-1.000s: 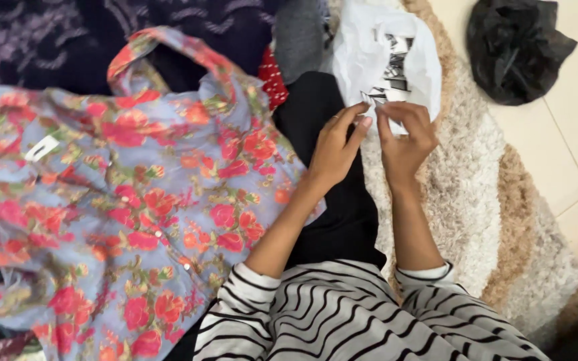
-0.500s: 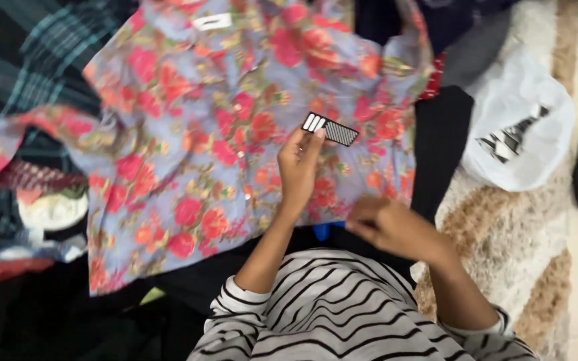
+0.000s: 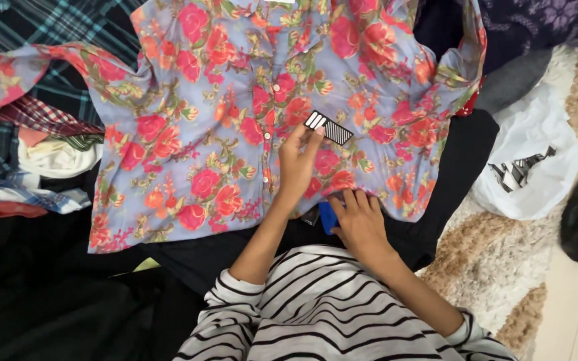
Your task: Attaching price tags to various shirts using a tagging gun while sorting through a pile on the floor
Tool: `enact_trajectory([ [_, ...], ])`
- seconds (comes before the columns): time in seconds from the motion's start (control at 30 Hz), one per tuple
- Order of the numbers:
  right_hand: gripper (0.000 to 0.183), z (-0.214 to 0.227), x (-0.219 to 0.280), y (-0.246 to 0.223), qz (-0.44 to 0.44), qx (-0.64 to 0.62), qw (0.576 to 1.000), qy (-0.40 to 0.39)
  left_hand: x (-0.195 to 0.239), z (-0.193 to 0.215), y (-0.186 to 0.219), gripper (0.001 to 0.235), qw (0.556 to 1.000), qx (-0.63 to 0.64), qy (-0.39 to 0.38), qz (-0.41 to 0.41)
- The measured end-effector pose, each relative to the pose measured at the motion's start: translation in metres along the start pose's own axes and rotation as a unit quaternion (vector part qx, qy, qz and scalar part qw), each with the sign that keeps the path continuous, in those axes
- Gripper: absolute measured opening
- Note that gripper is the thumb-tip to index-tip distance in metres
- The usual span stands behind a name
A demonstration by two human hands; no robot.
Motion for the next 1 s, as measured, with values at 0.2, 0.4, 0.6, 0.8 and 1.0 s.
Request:
enact_trajectory([
  [0.2,0.101,-0.039,0.005,0.015,0.020,0.036,0.997,-0.071,0.006,-0.007,-0.006,0.021,1.000,0.011,-0.018,0.011],
  [0.4,0.074,0.016,0.023,0.007,0.058,-0.059,0.991,-0.101,0.007,-0.008,0.009,0.024,0.995,0.099,-0.027,0.020],
  [0.6,0.069,0.101,0.033,0.024,0.037,-0.403,0.898,-0.171,0.005,-0.004,0.035,0.025,0.990,0.138,-0.023,0.014],
  [0.8,0.072,0.102,0.026,0.054,0.038,-0.720,0.688,-0.083,0.006,0.004,0.047,0.021,0.996,0.085,-0.018,0.000],
  [1.0,0.065,0.099,0.025,0.065,0.023,-0.736,0.677,0.005,0.005,0.002,0.061,0.021,0.996,0.087,-0.010,-0.017],
])
Point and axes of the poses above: each hand's wrist, its own x-axis away from the middle knuckle, its own z-axis out of the back of the hand, y = z × x, the point moved 7 cm from there along -x, towards the middle knuckle
